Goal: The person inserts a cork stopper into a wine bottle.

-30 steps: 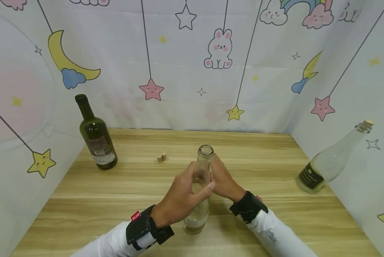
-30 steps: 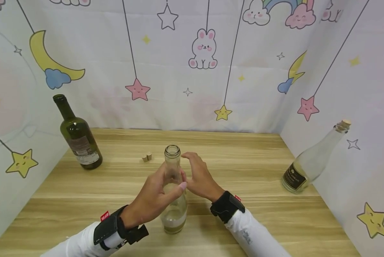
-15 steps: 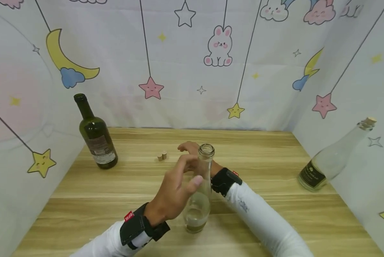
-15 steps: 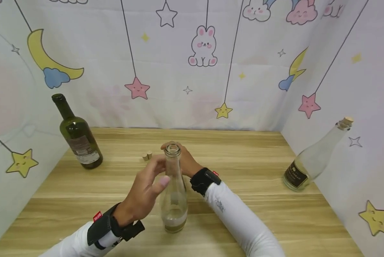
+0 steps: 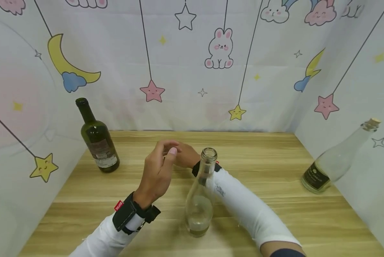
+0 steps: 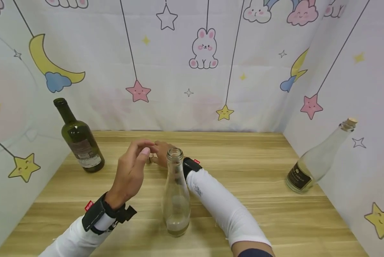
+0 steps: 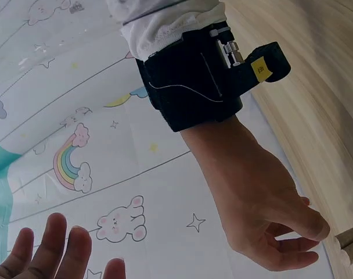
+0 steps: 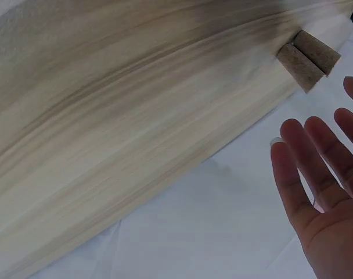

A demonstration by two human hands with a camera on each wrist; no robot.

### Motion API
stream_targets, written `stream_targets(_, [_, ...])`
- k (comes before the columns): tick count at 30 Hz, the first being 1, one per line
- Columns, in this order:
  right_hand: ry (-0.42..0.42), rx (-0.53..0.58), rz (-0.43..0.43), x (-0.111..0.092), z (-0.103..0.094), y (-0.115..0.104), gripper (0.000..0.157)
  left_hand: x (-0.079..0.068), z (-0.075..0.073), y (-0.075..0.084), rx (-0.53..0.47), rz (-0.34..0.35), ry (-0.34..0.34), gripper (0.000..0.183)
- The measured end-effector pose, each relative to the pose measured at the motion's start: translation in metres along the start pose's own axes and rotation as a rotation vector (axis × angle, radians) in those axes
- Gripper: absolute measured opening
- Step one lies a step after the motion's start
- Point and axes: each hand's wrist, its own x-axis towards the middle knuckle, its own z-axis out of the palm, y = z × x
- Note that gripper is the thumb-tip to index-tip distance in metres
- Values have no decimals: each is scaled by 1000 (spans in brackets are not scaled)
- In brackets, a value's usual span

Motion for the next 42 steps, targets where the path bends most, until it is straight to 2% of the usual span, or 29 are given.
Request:
stream_targets(4, [-35, -50, 21, 5, 1, 2, 33, 0, -1, -6, 26, -28, -11, 25])
stream_targets(9, [-57, -73, -47, 6, -1, 3, 41, 1, -3, -9, 51, -52, -8, 26])
stream_targets(14, [-3, -115, -113, 4, 3, 5, 41, 1, -4, -11, 50, -56, 0, 26])
stream_targets(20, [93, -131, -199, 4, 7, 8, 30, 1, -7, -15, 71, -70, 8, 27])
stream_targets(28, [69, -47, -193, 10, 11, 5, 31, 1, -9, -16, 58, -70, 28, 25])
stream_targets(34, [112, -69, -290, 11, 16, 4, 26, -1, -12, -16, 57, -85, 33, 26])
stream_targets(38, [125, -46, -301, 7, 11, 4, 16, 0, -14, -17, 71, -89, 36, 27])
stream_targets(42, [153, -20, -325, -5, -3, 3, 6, 1, -16, -16, 79, -95, 33, 27])
